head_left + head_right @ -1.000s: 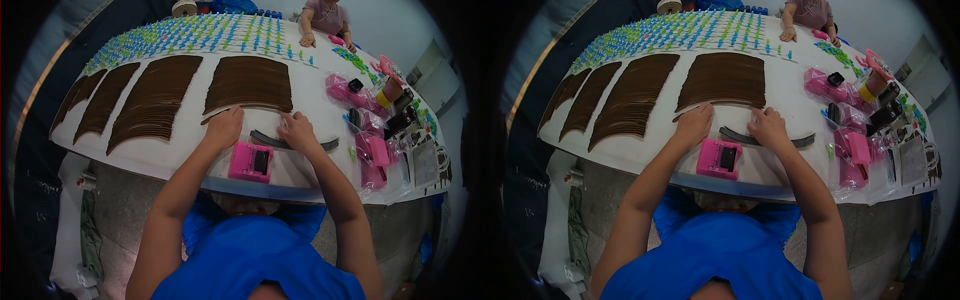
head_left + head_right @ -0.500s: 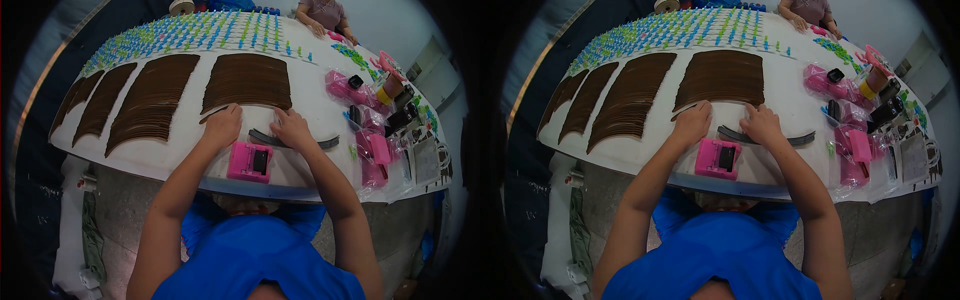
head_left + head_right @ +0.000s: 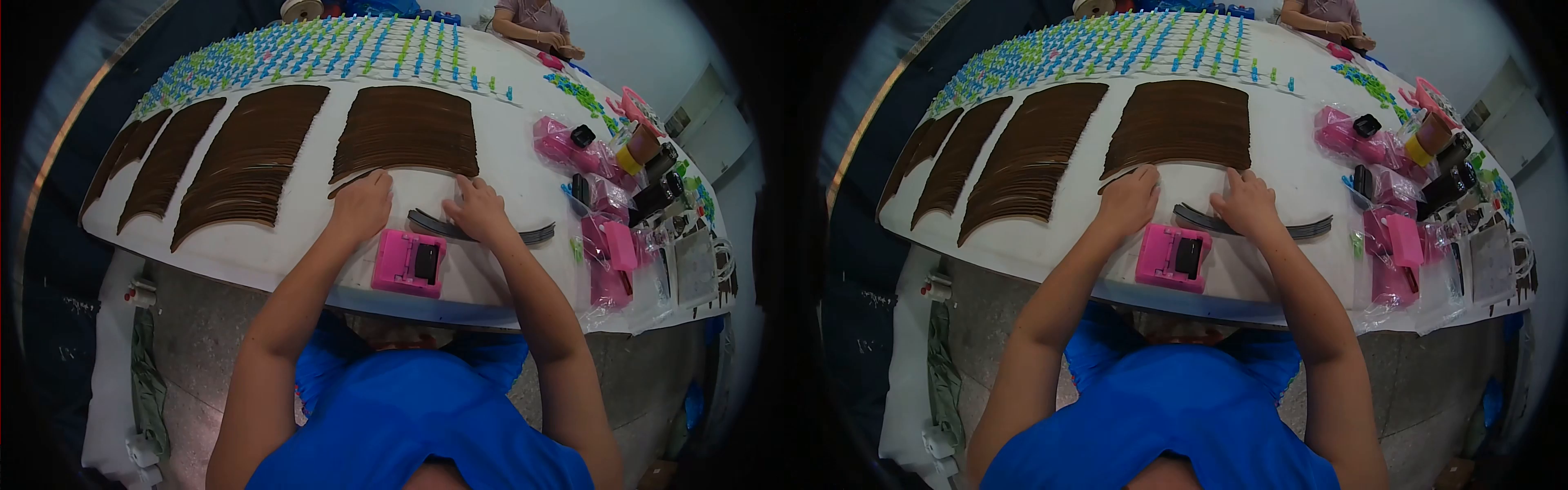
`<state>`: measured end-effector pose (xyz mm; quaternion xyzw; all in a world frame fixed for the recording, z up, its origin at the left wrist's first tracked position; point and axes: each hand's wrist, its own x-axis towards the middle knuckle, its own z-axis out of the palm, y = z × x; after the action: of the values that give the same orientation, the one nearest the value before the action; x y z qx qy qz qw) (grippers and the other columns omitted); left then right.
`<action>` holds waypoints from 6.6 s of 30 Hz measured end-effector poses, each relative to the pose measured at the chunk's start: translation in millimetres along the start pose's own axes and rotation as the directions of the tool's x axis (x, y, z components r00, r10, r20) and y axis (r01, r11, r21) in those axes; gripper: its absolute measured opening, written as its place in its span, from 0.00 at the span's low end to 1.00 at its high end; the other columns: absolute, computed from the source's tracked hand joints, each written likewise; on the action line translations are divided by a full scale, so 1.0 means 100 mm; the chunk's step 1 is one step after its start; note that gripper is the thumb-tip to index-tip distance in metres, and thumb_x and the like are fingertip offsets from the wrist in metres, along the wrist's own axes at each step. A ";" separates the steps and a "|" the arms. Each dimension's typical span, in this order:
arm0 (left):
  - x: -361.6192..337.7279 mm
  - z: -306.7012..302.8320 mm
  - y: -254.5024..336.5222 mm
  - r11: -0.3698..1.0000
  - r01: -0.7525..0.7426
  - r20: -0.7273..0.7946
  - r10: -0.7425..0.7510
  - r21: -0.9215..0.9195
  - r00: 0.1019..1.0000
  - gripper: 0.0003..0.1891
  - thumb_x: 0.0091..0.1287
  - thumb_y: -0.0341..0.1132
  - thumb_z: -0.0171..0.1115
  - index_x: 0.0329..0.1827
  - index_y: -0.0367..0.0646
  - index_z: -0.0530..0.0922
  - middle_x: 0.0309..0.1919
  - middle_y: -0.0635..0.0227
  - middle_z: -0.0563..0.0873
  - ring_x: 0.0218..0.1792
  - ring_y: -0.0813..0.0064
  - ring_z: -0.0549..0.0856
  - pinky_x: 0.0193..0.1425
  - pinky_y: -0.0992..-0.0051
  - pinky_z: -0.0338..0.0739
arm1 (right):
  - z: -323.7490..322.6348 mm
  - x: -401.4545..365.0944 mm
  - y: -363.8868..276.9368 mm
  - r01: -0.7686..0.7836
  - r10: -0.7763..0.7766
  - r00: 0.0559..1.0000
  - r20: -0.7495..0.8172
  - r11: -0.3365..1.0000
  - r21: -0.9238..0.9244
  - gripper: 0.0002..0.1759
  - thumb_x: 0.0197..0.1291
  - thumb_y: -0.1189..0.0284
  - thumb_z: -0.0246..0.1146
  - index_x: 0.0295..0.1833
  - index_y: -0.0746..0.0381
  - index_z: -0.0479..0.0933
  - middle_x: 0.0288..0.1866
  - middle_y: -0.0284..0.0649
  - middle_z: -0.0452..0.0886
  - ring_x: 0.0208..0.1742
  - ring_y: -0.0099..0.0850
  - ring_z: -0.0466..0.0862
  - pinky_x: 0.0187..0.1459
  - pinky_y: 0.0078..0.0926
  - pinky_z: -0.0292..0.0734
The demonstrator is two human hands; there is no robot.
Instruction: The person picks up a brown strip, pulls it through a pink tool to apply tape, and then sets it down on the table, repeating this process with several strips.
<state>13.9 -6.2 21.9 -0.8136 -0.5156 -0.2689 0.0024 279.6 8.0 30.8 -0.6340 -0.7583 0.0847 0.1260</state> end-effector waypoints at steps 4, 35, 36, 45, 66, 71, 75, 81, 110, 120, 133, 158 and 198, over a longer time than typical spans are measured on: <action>-0.28 -0.11 0.00 0.988 0.145 -0.045 -0.142 0.051 0.989 0.10 0.71 0.34 0.65 0.50 0.40 0.81 0.53 0.57 0.86 0.44 0.48 0.90 0.50 0.53 0.86 | 0.00 0.00 0.00 -0.005 0.005 1.000 0.006 1.000 -0.001 0.39 0.68 0.50 0.63 0.79 0.61 0.73 0.66 0.54 0.81 0.68 0.54 0.81 0.69 0.58 0.75; -0.47 -0.17 0.03 0.959 0.277 -0.056 -0.274 0.057 0.960 0.16 0.73 0.38 0.66 0.55 0.36 0.79 0.63 0.52 0.84 0.49 0.49 0.90 0.53 0.52 0.86 | -0.34 -1.04 0.24 0.221 -0.045 0.916 -0.398 0.885 0.409 0.14 0.65 0.74 0.74 0.54 0.65 0.85 0.50 0.47 0.84 0.53 0.42 0.85 0.58 0.39 0.81; -0.48 -0.17 0.03 0.962 0.268 -0.081 -0.264 0.043 0.961 0.15 0.72 0.37 0.66 0.55 0.37 0.79 0.62 0.53 0.84 0.48 0.48 0.90 0.52 0.52 0.86 | -0.30 -1.13 0.26 0.182 -0.021 0.912 -0.410 0.915 0.359 0.12 0.63 0.75 0.75 0.51 0.64 0.85 0.50 0.46 0.84 0.54 0.44 0.84 0.58 0.42 0.80; -0.52 -0.21 0.04 0.970 0.240 -0.150 -0.245 -0.046 0.958 0.07 0.71 0.33 0.66 0.45 0.40 0.83 0.48 0.57 0.88 0.44 0.49 0.90 0.48 0.53 0.85 | -0.20 -1.24 0.43 0.239 -0.142 0.871 -0.469 0.959 0.152 0.08 0.60 0.77 0.73 0.45 0.61 0.85 0.48 0.43 0.85 0.54 0.47 0.83 0.58 0.46 0.74; -0.81 -0.31 0.32 0.970 0.122 -0.185 -0.162 -0.210 0.969 0.07 0.71 0.31 0.66 0.43 0.36 0.85 0.41 0.52 0.89 0.45 0.48 0.87 0.51 0.55 0.82 | -0.11 -1.23 0.48 0.216 -0.141 0.843 -0.519 0.973 0.085 0.07 0.62 0.75 0.73 0.45 0.59 0.85 0.48 0.40 0.84 0.54 0.45 0.82 0.58 0.47 0.73; -0.83 -0.30 0.31 0.980 0.104 -0.215 -0.139 -0.169 0.967 0.07 0.71 0.31 0.67 0.43 0.36 0.85 0.40 0.52 0.89 0.45 0.49 0.87 0.51 0.56 0.82 | -0.09 -1.20 0.49 0.229 -0.142 0.841 -0.522 0.968 0.106 0.06 0.61 0.75 0.73 0.44 0.59 0.85 0.46 0.40 0.84 0.53 0.46 0.82 0.56 0.47 0.74; -0.83 -0.30 0.31 0.975 0.138 -0.210 -0.173 -0.172 0.962 0.06 0.70 0.31 0.66 0.41 0.37 0.85 0.39 0.54 0.89 0.45 0.49 0.87 0.51 0.56 0.82 | -0.08 -1.20 0.52 0.249 -0.160 0.829 -0.536 0.963 0.098 0.06 0.61 0.76 0.73 0.42 0.60 0.84 0.44 0.41 0.83 0.49 0.45 0.82 0.53 0.46 0.75; -0.83 -0.29 0.32 0.979 0.131 -0.198 -0.160 -0.155 0.967 0.06 0.71 0.31 0.67 0.42 0.36 0.85 0.40 0.53 0.89 0.45 0.49 0.88 0.51 0.56 0.82 | -0.07 -1.20 0.52 0.240 -0.152 0.827 -0.542 0.966 0.096 0.06 0.61 0.77 0.73 0.43 0.60 0.84 0.44 0.41 0.83 0.49 0.46 0.82 0.53 0.46 0.75; -0.83 -0.20 0.26 0.974 0.139 -0.209 -0.176 -0.179 0.962 0.05 0.72 0.30 0.66 0.41 0.37 0.84 0.37 0.56 0.86 0.40 0.52 0.86 0.47 0.57 0.80 | -0.02 -1.18 0.52 0.254 -0.162 0.782 -0.601 0.965 0.070 0.08 0.56 0.77 0.73 0.41 0.60 0.82 0.45 0.42 0.82 0.51 0.47 0.82 0.55 0.46 0.77; -0.82 -0.24 0.30 0.972 0.167 -0.206 -0.200 -0.167 0.958 0.05 0.71 0.30 0.66 0.40 0.37 0.84 0.37 0.55 0.86 0.42 0.50 0.87 0.48 0.57 0.81 | -0.02 -1.16 0.53 0.280 -0.188 0.786 -0.588 0.958 0.068 0.07 0.57 0.77 0.73 0.41 0.60 0.83 0.45 0.42 0.82 0.51 0.48 0.81 0.55 0.47 0.76; -0.80 -0.28 0.36 0.958 0.233 -0.176 -0.262 -0.167 0.949 0.05 0.71 0.31 0.66 0.40 0.37 0.83 0.38 0.55 0.87 0.40 0.52 0.87 0.47 0.58 0.82 | -0.05 -1.20 0.51 0.266 -0.152 0.801 -0.578 0.957 0.116 0.07 0.59 0.77 0.72 0.42 0.60 0.83 0.50 0.43 0.80 0.53 0.47 0.79 0.57 0.48 0.74; -0.60 -0.67 0.60 0.945 -0.049 -0.370 -0.079 -0.324 0.926 0.04 0.68 0.27 0.70 0.42 0.39 0.84 0.39 0.58 0.88 0.41 0.56 0.88 0.47 0.61 0.84 | -0.39 -1.20 0.28 0.322 -0.290 0.801 -0.523 0.946 -0.031 0.06 0.63 0.78 0.68 0.44 0.58 0.81 0.46 0.37 0.84 0.53 0.41 0.82 0.60 0.43 0.68; -0.05 -1.50 0.95 0.794 -0.529 0.245 0.472 0.298 0.847 0.05 0.62 0.26 0.73 0.38 0.45 0.91 0.35 0.68 0.92 0.49 0.67 0.89 0.57 0.66 0.84 | -0.73 -0.89 -0.50 0.550 -0.552 0.826 -0.109 0.751 0.366 0.07 0.69 0.77 0.71 0.51 0.62 0.84 0.43 0.43 0.89 0.40 0.41 0.90 0.43 0.35 0.87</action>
<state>26.7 -96.7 174.5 -0.9254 -0.3197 -0.0957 0.1794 268.9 -90.7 107.4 -0.3449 -0.8801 0.1915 0.2641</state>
